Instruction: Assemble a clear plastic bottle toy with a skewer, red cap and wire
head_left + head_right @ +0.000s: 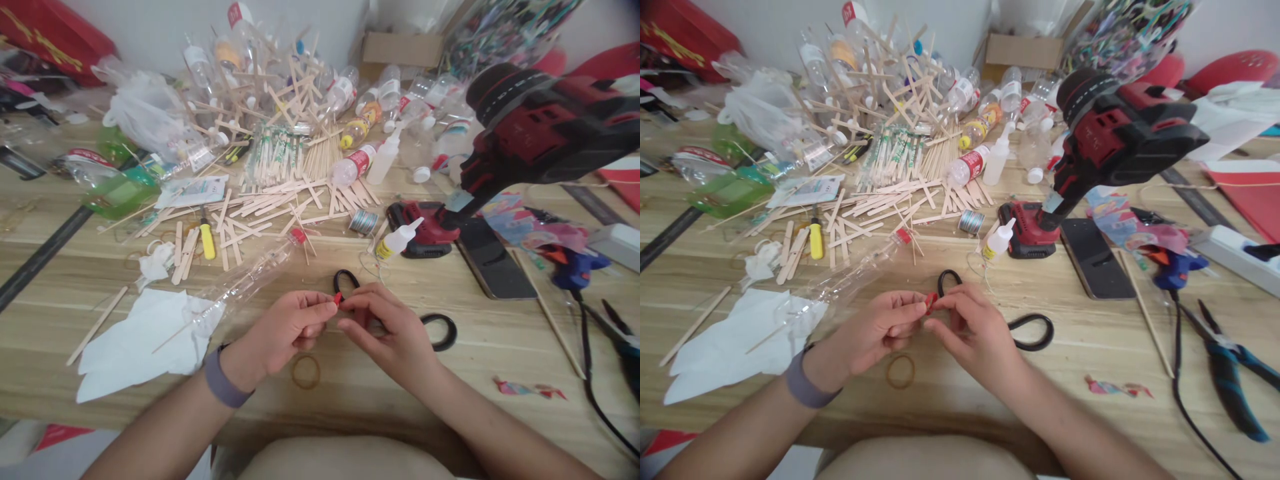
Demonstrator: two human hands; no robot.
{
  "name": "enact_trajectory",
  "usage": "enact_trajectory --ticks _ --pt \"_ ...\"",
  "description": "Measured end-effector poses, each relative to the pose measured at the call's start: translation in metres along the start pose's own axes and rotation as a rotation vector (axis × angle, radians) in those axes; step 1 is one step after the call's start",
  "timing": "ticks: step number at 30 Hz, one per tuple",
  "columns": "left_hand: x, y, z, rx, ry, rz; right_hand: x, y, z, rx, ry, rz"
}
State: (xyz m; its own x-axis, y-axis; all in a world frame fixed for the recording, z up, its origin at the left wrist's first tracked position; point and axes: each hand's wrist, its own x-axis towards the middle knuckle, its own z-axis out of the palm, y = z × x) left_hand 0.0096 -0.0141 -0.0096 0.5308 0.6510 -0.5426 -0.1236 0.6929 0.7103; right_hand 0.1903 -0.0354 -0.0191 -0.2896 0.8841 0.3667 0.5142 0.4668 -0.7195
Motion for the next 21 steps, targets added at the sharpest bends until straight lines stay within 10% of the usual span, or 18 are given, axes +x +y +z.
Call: enact_trajectory --ticks 21 --pt "-0.001 0.002 0.001 0.581 0.151 0.202 -0.008 0.004 -0.008 -0.052 0.005 -0.383"
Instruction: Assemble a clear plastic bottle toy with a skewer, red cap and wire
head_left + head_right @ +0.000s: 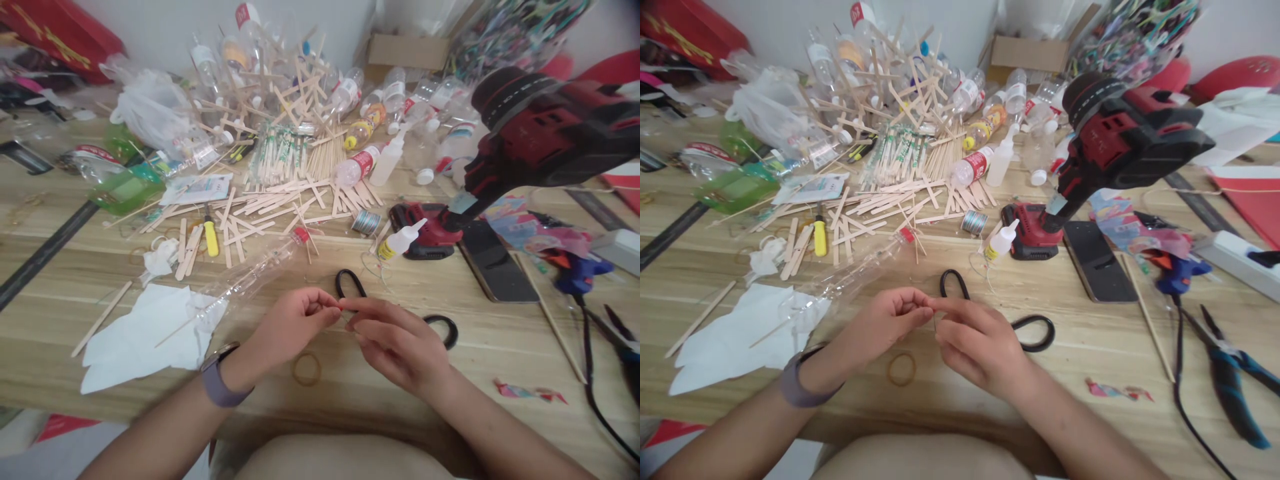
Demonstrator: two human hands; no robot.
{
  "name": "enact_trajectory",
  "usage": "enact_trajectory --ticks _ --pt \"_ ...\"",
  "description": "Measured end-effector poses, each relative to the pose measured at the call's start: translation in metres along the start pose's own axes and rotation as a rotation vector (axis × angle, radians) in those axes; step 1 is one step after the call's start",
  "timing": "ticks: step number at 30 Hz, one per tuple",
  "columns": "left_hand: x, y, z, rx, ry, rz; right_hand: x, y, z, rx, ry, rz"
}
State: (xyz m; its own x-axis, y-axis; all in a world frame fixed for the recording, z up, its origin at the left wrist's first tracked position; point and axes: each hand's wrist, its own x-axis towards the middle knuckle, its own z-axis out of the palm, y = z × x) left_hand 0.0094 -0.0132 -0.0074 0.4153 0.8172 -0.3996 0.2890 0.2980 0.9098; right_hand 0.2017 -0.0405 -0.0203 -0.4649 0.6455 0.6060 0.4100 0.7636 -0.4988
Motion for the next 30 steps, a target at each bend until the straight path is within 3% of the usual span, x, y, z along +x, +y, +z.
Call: enact_trajectory --ticks 7,14,21,30 --pt "-0.004 -0.004 0.003 0.205 -0.045 0.131 -0.002 0.002 -0.002 -0.085 0.058 0.006" --pt "-0.006 -0.003 0.006 0.158 -0.165 0.047 -0.001 0.001 0.003 -0.045 0.066 0.121" --pt "-0.009 -0.001 0.011 0.08 -0.259 -0.054 -0.005 0.0 0.01 0.071 0.181 0.226" --pt "-0.014 0.004 0.013 0.275 -0.243 0.049 -0.005 -0.001 0.014 0.062 0.174 0.328"
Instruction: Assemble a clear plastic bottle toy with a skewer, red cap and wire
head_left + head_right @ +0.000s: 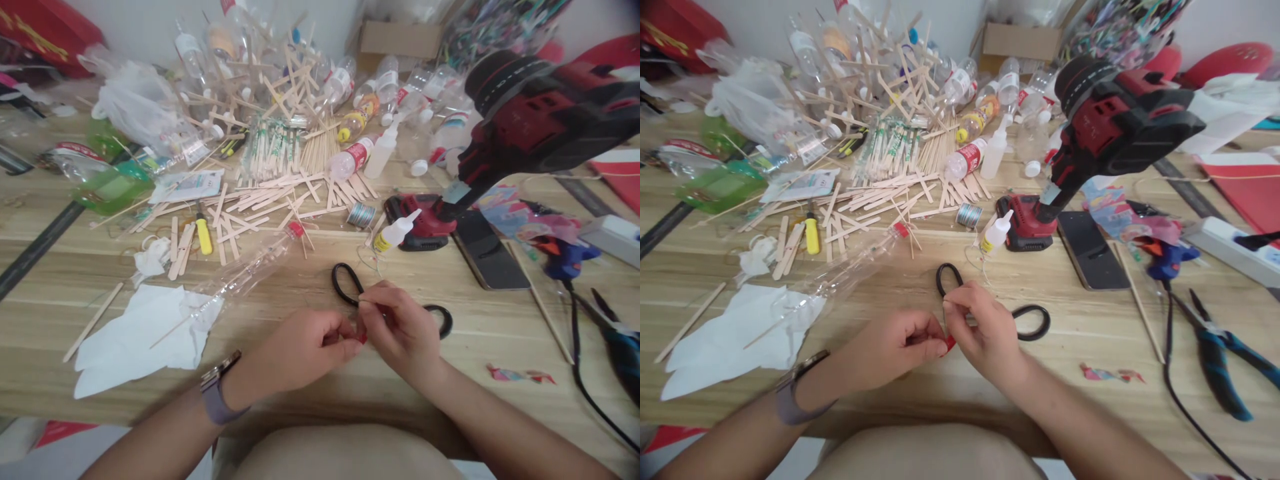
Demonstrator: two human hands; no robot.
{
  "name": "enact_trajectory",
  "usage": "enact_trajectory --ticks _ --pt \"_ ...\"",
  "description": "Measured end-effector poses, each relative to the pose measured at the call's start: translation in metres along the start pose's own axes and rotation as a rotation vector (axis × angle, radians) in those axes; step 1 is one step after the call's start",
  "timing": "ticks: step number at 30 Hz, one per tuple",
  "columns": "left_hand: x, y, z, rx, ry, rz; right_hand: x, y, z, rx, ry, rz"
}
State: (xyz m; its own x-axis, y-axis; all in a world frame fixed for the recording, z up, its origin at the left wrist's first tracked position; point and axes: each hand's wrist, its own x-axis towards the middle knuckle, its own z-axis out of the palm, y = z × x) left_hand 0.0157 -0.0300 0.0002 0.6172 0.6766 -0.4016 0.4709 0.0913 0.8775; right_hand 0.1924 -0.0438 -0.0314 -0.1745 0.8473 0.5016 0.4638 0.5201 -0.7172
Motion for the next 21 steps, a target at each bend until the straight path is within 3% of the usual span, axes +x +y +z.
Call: enact_trajectory --ticks 11,15,21 --pt "-0.0068 0.0077 0.0063 0.266 0.166 0.025 0.005 -0.0018 0.0074 0.051 -0.027 0.221" --pt "-0.0046 0.0042 0.0079 0.145 0.17 -0.007 0.0046 -0.0017 0.0072 0.117 -0.05 0.254" --pt "0.0014 0.0003 0.0055 -0.116 0.11 -0.079 0.0064 -0.0038 0.0049 0.106 -0.033 0.179"
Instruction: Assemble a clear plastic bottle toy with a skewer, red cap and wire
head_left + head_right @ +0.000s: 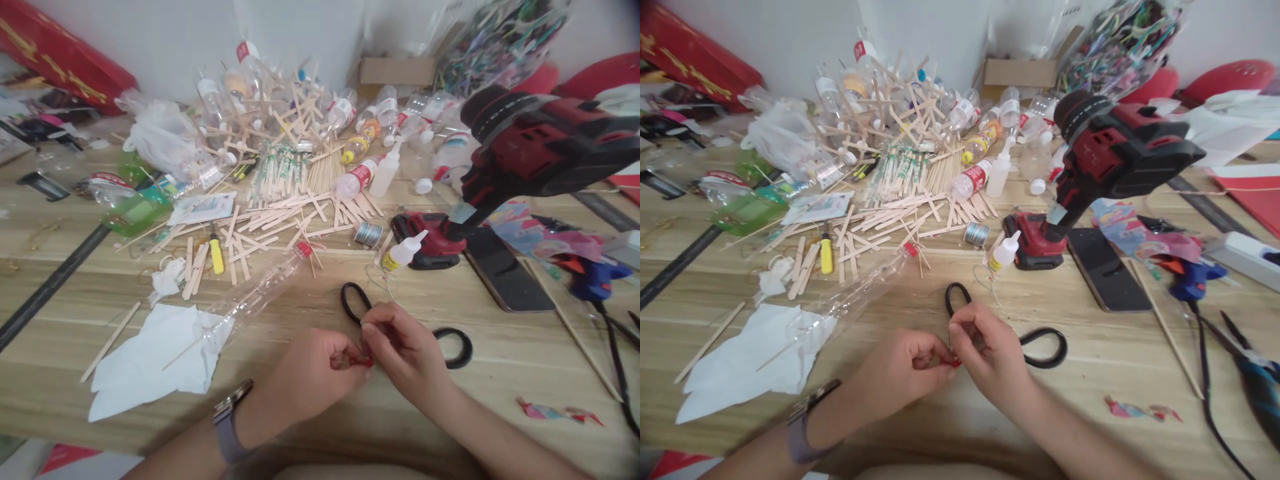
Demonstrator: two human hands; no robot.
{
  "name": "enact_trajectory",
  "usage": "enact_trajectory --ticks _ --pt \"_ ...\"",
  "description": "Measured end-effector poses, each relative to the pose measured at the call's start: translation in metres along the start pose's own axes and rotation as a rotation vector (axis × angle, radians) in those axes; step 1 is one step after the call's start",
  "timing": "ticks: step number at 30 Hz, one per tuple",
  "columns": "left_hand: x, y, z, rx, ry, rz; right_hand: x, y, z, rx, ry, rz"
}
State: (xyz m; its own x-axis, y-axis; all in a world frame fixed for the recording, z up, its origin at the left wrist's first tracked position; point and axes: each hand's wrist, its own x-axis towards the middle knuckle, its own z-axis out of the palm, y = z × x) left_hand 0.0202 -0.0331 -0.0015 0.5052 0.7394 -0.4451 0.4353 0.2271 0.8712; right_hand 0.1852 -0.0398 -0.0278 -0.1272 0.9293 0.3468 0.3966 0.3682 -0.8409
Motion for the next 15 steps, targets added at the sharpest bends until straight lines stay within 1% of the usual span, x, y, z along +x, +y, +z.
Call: enact_trajectory --ticks 3,5,7,11,13,15 --pt "0.0047 -0.003 -0.0012 -0.2 -0.064 -0.056 -0.0001 -0.0024 -0.0006 0.024 0.014 -0.011" --pt "0.0075 -0.0057 -0.001 -0.339 -0.075 -0.052 -0.0006 -0.0041 -0.0007 0.026 0.035 -0.026" --pt "0.0093 -0.0081 0.0003 -0.428 -0.067 -0.039 -0.0013 -0.0052 -0.0007 0.011 0.064 -0.042" --pt "0.0089 -0.0103 0.0029 -0.439 -0.093 -0.067 -0.0038 -0.0051 -0.0005 -0.044 0.096 -0.054" --pt "0.0077 -0.0102 0.0023 -0.397 -0.128 -0.046 -0.0048 -0.0046 -0.0004 -0.045 0.091 -0.043" --pt "0.0065 -0.009 0.0002 -0.346 -0.163 0.004 -0.0046 -0.0045 -0.0002 -0.001 0.08 -0.006"
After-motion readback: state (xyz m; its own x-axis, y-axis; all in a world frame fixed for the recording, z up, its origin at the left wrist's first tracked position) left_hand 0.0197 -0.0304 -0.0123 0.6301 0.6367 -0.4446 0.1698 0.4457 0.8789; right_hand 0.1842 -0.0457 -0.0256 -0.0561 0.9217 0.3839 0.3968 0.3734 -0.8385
